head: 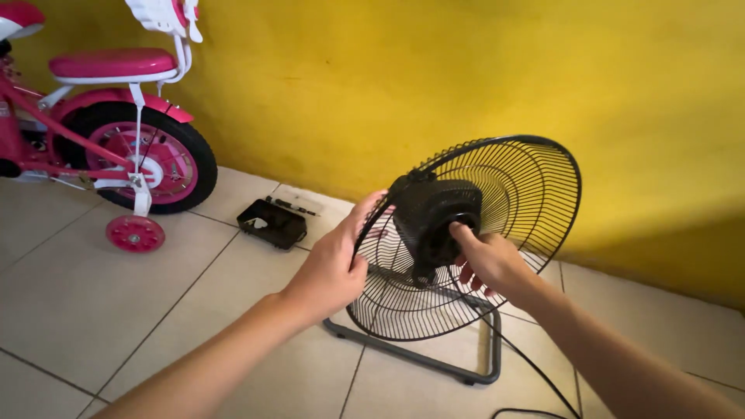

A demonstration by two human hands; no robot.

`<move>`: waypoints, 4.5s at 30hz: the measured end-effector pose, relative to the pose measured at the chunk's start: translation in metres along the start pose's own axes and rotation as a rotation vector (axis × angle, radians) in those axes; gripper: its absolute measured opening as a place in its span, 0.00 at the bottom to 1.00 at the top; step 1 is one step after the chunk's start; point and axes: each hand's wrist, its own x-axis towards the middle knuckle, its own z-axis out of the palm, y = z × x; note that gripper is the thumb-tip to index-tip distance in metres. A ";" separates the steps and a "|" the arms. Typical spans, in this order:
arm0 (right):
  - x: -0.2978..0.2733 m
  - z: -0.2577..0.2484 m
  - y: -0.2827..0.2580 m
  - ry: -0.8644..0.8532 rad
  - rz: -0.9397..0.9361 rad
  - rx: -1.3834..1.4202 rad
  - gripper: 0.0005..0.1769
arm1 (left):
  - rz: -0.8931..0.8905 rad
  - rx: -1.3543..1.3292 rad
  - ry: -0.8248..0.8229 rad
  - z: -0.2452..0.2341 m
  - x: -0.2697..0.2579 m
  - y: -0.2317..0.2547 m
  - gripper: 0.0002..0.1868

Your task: The person assembles a standing fan by attaching the front grille, inserting the fan blades, and securing the rear grille. The person uses a screwdriver to tighten the central nut holding the blades in place.

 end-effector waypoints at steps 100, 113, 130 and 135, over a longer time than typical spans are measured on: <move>-0.042 -0.162 0.028 0.546 -0.754 -0.208 0.09 | 0.319 0.754 0.196 0.030 0.108 0.087 0.10; -0.083 -0.198 0.036 0.479 -0.608 -0.328 0.09 | 0.476 0.626 0.189 0.057 0.158 0.071 0.09; -0.079 -0.188 0.046 0.497 -0.590 -0.435 0.13 | 0.127 0.352 0.079 0.036 0.112 0.021 0.15; -0.068 -0.173 0.061 0.517 -0.453 -0.492 0.12 | 0.067 0.196 0.135 0.042 0.105 -0.010 0.14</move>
